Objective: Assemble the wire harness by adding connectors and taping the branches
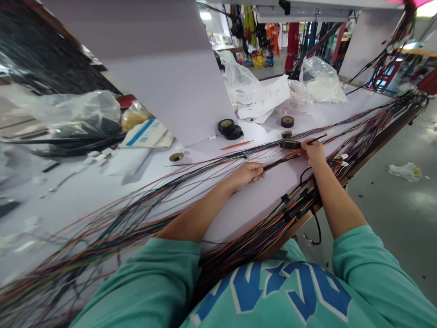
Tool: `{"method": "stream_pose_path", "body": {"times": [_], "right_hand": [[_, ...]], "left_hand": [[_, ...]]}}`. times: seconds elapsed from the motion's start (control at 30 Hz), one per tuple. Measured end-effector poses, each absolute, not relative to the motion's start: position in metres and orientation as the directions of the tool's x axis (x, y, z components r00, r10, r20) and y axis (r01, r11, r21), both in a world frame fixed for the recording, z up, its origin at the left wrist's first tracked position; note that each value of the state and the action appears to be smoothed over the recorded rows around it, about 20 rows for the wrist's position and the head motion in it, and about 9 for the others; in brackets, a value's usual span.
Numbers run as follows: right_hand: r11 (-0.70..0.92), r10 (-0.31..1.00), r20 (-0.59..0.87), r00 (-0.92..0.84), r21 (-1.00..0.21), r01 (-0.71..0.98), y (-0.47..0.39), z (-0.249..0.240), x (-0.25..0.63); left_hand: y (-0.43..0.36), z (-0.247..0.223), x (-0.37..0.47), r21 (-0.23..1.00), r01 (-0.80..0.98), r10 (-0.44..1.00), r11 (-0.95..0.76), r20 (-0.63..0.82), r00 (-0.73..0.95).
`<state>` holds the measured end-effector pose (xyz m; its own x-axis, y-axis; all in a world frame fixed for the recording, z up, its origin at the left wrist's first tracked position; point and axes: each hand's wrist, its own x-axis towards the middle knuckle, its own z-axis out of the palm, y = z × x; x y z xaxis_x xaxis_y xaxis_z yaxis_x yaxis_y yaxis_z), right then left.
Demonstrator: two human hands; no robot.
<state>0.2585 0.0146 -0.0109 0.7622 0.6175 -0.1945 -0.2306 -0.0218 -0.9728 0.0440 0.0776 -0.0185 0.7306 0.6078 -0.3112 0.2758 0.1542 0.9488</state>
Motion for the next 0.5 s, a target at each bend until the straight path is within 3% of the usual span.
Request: {"method": "stream_pose_path", "body": {"times": [0.17,0.5], "right_hand": [[0.006,0.634,-0.188,0.751,-0.969,-0.247,0.0130,-0.0087,0.2579],[0.068,0.689,-0.183,0.701,-0.947,-0.315,0.0099,-0.0081,0.2616]], "left_hand": [[0.0816,-0.0212,0.0391,0.964,0.202,0.610,0.174,-0.267,0.746],[0.0859,-0.0176,0.0400,0.919,0.222,0.594,0.326,-0.381,0.708]]}}
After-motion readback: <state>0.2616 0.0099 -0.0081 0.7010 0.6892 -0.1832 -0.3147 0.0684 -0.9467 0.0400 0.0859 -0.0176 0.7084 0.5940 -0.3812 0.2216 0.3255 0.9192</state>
